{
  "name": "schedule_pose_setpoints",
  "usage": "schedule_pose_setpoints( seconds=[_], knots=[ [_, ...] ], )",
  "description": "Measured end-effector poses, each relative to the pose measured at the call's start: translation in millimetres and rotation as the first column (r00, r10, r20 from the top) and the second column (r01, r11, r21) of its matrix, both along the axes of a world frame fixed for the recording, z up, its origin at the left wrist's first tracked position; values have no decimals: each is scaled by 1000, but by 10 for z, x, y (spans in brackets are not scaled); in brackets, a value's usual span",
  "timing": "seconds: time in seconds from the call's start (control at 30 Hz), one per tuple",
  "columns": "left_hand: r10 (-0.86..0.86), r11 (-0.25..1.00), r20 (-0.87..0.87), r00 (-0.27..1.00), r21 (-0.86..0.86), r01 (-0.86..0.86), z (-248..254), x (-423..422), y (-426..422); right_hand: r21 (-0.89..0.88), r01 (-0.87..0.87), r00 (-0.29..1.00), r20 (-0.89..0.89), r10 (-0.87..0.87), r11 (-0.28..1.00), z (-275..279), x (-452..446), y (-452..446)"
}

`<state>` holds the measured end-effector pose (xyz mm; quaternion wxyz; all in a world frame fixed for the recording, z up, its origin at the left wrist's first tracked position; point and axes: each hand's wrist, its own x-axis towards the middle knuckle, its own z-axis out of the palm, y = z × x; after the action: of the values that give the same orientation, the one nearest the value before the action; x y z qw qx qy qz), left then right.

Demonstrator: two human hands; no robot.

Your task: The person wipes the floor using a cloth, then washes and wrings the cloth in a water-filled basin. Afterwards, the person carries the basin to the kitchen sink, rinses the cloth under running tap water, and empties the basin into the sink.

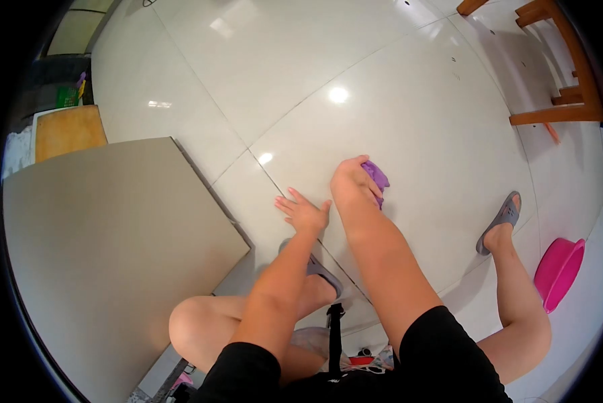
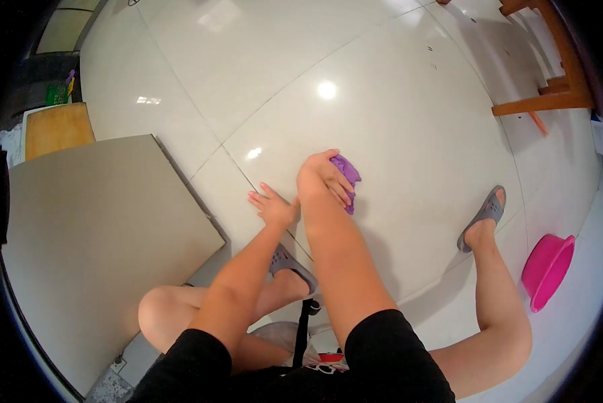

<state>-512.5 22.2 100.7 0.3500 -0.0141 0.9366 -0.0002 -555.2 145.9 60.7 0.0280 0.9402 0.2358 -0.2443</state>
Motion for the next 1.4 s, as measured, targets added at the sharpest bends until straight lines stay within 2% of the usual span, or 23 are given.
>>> schedule_pose_setpoints(
  seconds=[0.07,0.13,0.27,0.3,0.33,0.37,0.4,0.43,0.47,0.53,0.67,0.73,0.77,0.83,0.97,1.1,1.17,1.4],
  knots=[
    [2,1000,1,1000,8,-2,8,7,-9,137,-191,981,49,186,972,-18,15,-12],
    [0,1000,5,1000,13,0,51,-12,4,256,-374,927,122,354,891,-32,70,-20],
    [14,998,34,999,58,-16,68,-5,-22,419,-695,716,336,612,584,-69,340,-14],
    [14,998,34,999,67,-17,57,-4,-33,495,-817,498,346,795,297,-21,435,56],
    [22,997,39,999,70,-25,44,-6,-42,491,-822,490,351,798,289,-22,529,172],
    [15,998,34,999,66,-17,30,4,-47,516,-856,169,351,921,-39,-35,632,321],
    [10,998,25,1000,62,-11,22,4,-55,538,-764,-176,357,918,-356,-33,693,447],
    [17,998,30,999,63,-19,24,5,-60,529,-737,-273,335,902,-420,8,725,539],
    [19,998,32,999,60,-21,28,-1,-58,527,-737,-277,336,900,-424,8,792,603],
    [18,998,35,999,58,-20,39,-1,-37,563,-608,-509,263,819,-559,9,903,701],
    [-11,1000,28,1000,14,10,31,-8,-29,681,-547,-495,205,844,-486,-168,1042,442],
    [-17,1000,21,1000,8,17,23,-19,-28,838,-491,-376,41,926,-237,-179,953,193],
    [-18,1000,24,1000,0,18,16,-12,-26,841,-490,-375,36,926,-231,-175,892,75],
    [-32,999,38,999,-23,33,-1,42,-49,716,-539,-469,181,864,-443,-70,803,-164],
    [-58,997,21,998,-51,59,-68,39,-11,652,-586,-490,189,851,-482,-5,700,-148],
    [-48,997,29,998,-64,49,-81,31,-9,591,-653,-449,202,870,-474,-42,715,113],
    [-34,997,42,999,-66,37,-62,5,8,547,-761,-290,195,937,-349,-34,852,314],
    [-11,999,71,997,-31,13,-155,0,-28,592,-778,-122,188,975,-212,-100,1864,952]
  ],
)
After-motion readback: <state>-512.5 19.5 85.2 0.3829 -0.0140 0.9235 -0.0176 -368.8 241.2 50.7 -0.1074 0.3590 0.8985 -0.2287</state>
